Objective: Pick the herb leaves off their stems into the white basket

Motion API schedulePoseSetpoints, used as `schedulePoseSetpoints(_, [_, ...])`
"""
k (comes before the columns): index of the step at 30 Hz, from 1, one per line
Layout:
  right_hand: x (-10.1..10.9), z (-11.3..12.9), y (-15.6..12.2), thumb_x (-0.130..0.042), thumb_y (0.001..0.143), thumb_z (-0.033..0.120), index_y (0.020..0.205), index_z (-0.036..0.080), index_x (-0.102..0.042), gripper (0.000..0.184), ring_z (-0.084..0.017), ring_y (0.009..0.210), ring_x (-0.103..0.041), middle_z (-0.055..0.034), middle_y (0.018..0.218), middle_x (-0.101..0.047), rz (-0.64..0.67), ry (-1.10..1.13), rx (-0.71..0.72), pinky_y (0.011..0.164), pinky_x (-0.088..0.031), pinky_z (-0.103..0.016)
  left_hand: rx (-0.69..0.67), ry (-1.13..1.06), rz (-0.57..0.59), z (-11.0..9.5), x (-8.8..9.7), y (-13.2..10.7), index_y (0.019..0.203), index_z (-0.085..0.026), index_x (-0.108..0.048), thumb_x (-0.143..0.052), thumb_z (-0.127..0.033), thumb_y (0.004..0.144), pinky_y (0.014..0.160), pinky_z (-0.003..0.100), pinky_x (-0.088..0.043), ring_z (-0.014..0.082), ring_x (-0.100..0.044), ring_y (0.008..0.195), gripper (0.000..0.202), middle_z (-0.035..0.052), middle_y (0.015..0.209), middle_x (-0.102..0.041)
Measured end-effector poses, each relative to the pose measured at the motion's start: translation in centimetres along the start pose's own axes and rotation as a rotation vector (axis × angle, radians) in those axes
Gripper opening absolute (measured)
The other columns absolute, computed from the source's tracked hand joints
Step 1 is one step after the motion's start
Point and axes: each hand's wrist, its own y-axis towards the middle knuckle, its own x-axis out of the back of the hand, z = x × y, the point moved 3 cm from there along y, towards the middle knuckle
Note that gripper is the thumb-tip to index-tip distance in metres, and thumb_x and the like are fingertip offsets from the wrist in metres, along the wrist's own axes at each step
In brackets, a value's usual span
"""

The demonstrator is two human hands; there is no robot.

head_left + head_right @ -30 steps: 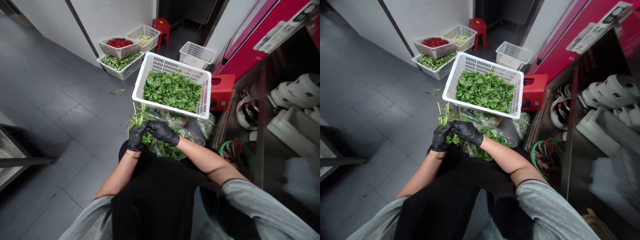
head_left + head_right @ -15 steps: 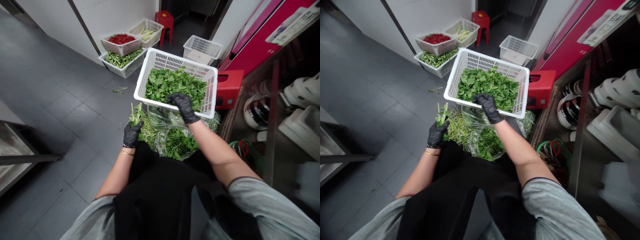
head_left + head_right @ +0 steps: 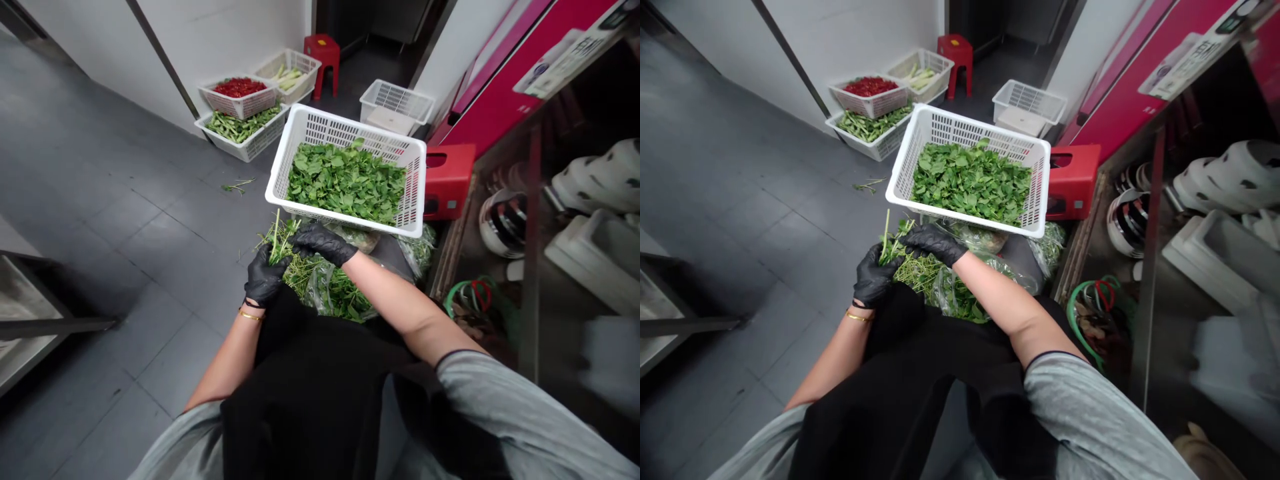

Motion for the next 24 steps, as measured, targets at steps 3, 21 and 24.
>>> schedulePoseSetpoints(3, [0.6, -0.5, -0.2, -0.083, 0.063, 0.047, 0.069, 0.013, -0.067, 0.038, -0.009, 0.044, -0.058, -0.0007, 0.058, -0.067, 0.040, 0.044, 0.004, 0.043, -0.044, -0.019, 0.126, -0.046, 0.090, -0.9, 0.5, -0.8, 0.084, -0.013, -0.076, -0.087, -0.039, 0.059, 0.055, 0.025, -0.046, 0.0127, -0.055, 0.056, 0.037, 0.0013, 0.065, -0.065])
schedulePoseSetpoints(21, [2.1, 1.8, -3.3, -0.074, 0.073, 0.052, 0.087, 0.015, -0.075, 0.040, -0.010, 0.060, -0.057, -0.0033, 0.077, -0.069, -0.357, 0.037, 0.307, 0.059, -0.048, -0.026, -0.104, -0.052, -0.077, -0.2, -0.6, -2.3, 0.071, -0.018, -0.072, -0.084, -0.037, 0.061, 0.065, 0.028, -0.048, 0.0144, -0.058, 0.064, 0.024, -0.0001, 0.067, -0.067])
schedulePoseSetpoints(24, [5.2, 2.2, -3.0, -0.073, 0.071, 0.058, 0.084, 0.014, -0.072, 0.046, -0.011, 0.055, -0.055, -0.0007, 0.064, -0.064, -0.529, 0.038, 0.237, 0.054, -0.044, -0.025, -0.170, 0.058, -0.056, 0.2, -0.1, -2.3, 0.071, -0.018, -0.072, -0.081, -0.039, 0.068, 0.063, 0.027, -0.047, 0.0141, -0.057, 0.062, 0.023, -0.0003, 0.066, -0.066])
